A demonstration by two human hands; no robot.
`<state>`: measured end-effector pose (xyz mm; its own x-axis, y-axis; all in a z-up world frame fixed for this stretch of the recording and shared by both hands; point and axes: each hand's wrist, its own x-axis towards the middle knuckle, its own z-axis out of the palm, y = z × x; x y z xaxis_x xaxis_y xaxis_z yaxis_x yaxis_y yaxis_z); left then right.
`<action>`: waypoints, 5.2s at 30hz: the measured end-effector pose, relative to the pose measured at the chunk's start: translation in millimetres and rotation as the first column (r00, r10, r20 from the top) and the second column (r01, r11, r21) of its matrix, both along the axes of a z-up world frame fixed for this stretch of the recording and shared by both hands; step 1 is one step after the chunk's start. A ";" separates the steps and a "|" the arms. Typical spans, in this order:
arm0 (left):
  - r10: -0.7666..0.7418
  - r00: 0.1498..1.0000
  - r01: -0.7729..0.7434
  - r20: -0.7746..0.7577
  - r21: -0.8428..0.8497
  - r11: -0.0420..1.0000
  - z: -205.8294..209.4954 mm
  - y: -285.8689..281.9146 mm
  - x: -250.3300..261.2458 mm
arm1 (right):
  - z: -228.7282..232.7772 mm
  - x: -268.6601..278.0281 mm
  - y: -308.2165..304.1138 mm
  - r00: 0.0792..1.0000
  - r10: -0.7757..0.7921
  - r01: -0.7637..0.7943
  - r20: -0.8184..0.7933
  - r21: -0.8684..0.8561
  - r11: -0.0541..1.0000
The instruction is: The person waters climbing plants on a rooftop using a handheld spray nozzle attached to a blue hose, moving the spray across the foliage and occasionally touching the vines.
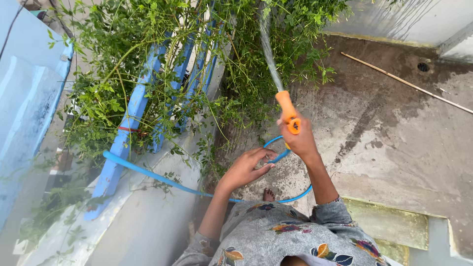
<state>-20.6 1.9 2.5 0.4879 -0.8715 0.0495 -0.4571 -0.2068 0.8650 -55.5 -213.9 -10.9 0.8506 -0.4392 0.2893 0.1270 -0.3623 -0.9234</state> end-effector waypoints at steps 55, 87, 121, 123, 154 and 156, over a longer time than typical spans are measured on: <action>0.030 0.998 -0.036 0.057 0.104 0.994 -34.9 9.2 5.4 | -33.6 -98.9 2.0 0.996 -0.053 0.021 0.072 0.390 0.921; 0.120 0.992 -0.116 -0.048 0.071 0.991 -29.9 41.2 13.2 | -23.1 -83.1 -91.0 0.840 -0.259 0.095 0.476 0.341 0.935; 0.041 0.999 -0.041 -0.002 -0.165 0.985 15.9 -25.9 19.2 | -39.5 -80.4 -57.7 0.887 -0.363 0.231 0.287 0.405 0.885; 0.023 1.000 -0.025 -0.012 -0.149 0.988 20.7 -36.8 17.2 | -35.3 -70.6 -51.8 0.897 -0.338 0.204 0.286 0.410 0.889; -0.178 0.625 0.022 -0.760 -0.211 0.977 -107.2 -127.8 19.1 | -8.0 0.5 -24.6 0.976 -0.083 0.141 -0.203 0.292 0.946; -0.050 0.911 -0.042 -0.409 -0.212 0.976 -77.9 -129.2 14.9 | 20.5 -14.7 -23.3 0.997 0.029 -0.047 0.065 0.296 0.954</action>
<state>-5.7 -127.3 -75.3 0.5012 -0.8648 0.0293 -0.0534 0.0029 0.9986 -70.2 -237.2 9.5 0.8536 -0.4806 0.2008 0.1926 -0.0670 -0.9790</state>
